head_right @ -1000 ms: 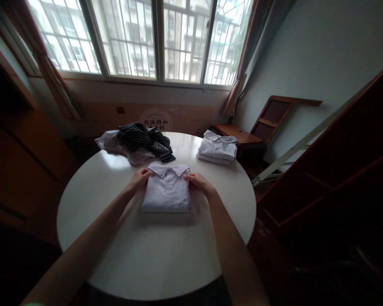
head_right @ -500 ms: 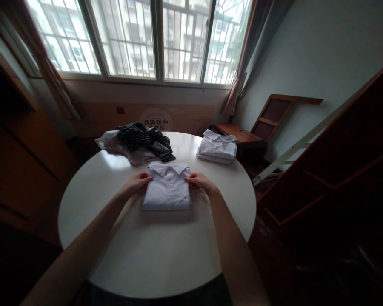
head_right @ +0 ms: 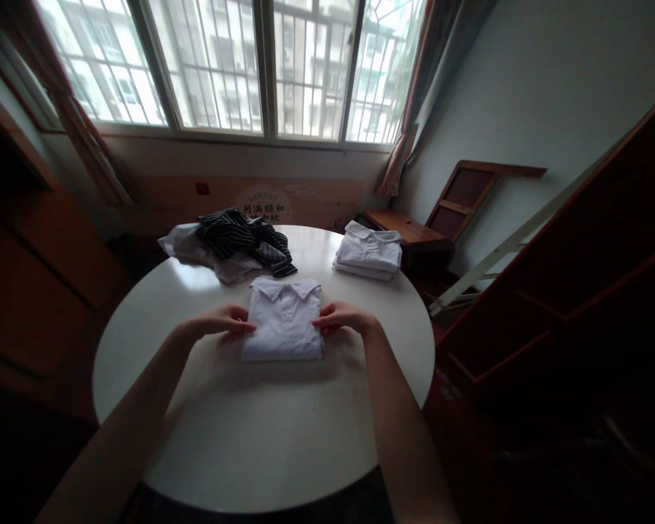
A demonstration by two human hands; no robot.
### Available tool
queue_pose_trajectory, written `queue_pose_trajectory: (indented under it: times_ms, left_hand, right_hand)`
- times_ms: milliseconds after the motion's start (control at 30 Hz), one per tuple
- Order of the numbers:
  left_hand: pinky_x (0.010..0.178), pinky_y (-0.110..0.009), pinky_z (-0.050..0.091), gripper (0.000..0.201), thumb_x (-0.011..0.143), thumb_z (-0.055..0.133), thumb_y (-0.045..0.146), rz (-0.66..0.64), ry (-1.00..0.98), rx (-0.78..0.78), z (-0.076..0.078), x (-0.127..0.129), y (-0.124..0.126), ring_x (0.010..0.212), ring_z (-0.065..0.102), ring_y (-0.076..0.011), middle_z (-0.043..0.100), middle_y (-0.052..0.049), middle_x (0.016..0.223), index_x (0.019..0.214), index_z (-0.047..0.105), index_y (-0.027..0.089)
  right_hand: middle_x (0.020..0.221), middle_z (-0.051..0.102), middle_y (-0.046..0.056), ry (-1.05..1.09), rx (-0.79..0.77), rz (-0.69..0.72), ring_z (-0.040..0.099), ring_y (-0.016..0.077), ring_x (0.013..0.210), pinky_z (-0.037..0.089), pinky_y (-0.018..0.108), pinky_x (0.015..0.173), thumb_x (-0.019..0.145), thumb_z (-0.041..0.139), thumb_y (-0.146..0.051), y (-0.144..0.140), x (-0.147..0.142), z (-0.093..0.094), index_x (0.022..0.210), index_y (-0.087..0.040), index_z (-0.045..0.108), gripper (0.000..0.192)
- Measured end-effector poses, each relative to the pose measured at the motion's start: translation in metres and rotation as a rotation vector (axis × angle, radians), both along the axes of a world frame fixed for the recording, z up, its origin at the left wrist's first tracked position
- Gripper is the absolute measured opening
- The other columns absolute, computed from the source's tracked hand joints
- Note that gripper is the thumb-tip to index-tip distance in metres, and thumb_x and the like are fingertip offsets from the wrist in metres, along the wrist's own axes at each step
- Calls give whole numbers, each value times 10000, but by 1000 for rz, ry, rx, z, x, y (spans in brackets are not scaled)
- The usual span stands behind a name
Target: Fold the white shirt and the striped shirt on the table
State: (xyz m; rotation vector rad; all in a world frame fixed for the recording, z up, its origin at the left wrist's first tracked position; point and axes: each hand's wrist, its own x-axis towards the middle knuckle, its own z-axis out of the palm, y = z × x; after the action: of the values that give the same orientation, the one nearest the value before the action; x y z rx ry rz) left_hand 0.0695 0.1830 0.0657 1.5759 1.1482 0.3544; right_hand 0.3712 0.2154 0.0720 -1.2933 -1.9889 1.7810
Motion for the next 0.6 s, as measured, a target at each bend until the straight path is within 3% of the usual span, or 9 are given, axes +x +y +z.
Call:
queue_pose_trajectory:
  times_ms: [100,233,300,400,533,600]
  left_hand:
    - [416,-197,213,383,549,672,485,81,-7,42,-7,4,3,427,356,-56,435,47,463,572,546,123]
    - [406,-199,230,390,555,655,495,449,-79,101,-19,17,10,410,346,-56,409,54,457,590,527,129]
    - [400,-202,236,404,565,640,516,556,-124,107,-21,20,12,394,339,-56,392,59,449,583,497,138]
    - [413,-203,262,440,564,629,553,475,-144,50,-15,18,10,403,363,-58,405,54,457,569,471,143]
    - [400,-191,231,429,591,629,539,184,-93,-7,-6,6,4,410,364,-52,430,46,473,577,478,138]
    - [391,-188,211,401,624,616,521,97,-100,-21,-7,0,3,416,356,-50,436,45,493,621,510,134]
  right_hand:
    - [633,586,8,47,16,-22,539,84,585,413,191,538,587,703,-428,0,-4,-2,708,-102,615,358]
    - [661,584,7,160,63,-183,528,85,572,423,214,554,589,694,-453,4,-15,-8,758,-114,605,390]
    - [668,576,7,186,98,-279,524,87,566,423,222,550,585,694,-466,7,-19,-10,744,-123,591,392]
    - [627,547,-4,176,81,-299,504,80,552,410,221,545,613,671,-476,6,-18,-9,681,-125,572,371]
    - [606,544,-10,189,19,-115,489,71,551,391,209,551,631,673,-426,-1,-10,-3,659,-112,585,327]
    - [645,575,-1,196,8,-44,505,79,579,397,212,572,626,686,-390,-3,-6,-1,713,-105,615,306]
